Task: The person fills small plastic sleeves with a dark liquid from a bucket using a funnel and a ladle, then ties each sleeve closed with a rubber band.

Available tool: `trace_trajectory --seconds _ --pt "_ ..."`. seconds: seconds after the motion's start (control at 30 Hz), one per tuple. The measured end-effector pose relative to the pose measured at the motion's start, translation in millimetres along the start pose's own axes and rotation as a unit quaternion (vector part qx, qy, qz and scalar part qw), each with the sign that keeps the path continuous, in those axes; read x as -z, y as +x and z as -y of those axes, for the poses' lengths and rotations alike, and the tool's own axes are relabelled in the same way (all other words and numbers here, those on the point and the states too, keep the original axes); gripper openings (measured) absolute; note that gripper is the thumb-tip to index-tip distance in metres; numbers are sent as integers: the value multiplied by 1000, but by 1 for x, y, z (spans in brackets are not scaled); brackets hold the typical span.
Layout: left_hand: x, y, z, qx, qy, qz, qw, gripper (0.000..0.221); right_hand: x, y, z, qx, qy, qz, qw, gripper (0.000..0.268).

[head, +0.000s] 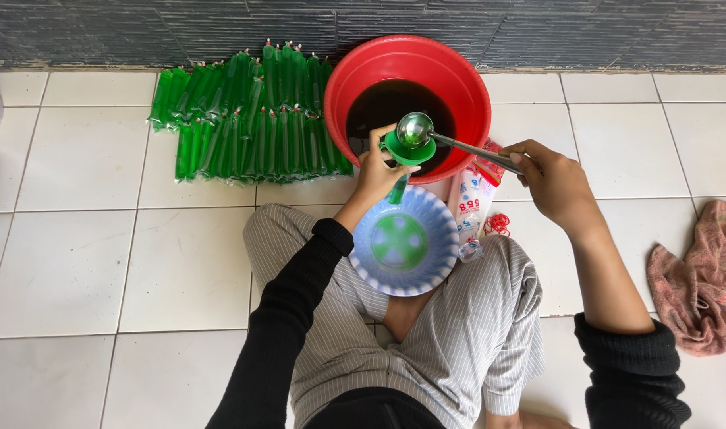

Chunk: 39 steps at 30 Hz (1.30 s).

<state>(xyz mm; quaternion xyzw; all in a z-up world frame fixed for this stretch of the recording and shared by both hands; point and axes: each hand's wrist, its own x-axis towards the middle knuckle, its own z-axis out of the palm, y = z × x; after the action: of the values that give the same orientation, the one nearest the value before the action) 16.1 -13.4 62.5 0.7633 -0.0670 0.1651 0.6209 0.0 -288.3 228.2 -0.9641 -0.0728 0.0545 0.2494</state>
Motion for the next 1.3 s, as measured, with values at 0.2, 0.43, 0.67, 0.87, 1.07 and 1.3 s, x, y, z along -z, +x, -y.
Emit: trace_trajectory --seconds 0.2,0.43,0.67,0.87,1.07,1.3 --pt "3 -2 -11 6 -11 4 1000 82 -4 3 -9 -7 46 -4 999 23" --pt "4 -2 2 27 -79 5 997 85 -13 7 -20 -80 253 60 962 33" --pt "2 5 48 67 -308 10 949 92 -89 18 -83 -82 216 3 973 36" --pt "26 8 -1 41 -185 13 982 91 -202 9 -104 -17 -104 -97 990 24" --pt "31 1 -16 -18 28 12 999 85 -239 -15 -112 76 -168 -161 970 33" --pt "42 -8 -49 -49 -92 0 995 76 -221 -87 -69 17 42 -225 973 30"
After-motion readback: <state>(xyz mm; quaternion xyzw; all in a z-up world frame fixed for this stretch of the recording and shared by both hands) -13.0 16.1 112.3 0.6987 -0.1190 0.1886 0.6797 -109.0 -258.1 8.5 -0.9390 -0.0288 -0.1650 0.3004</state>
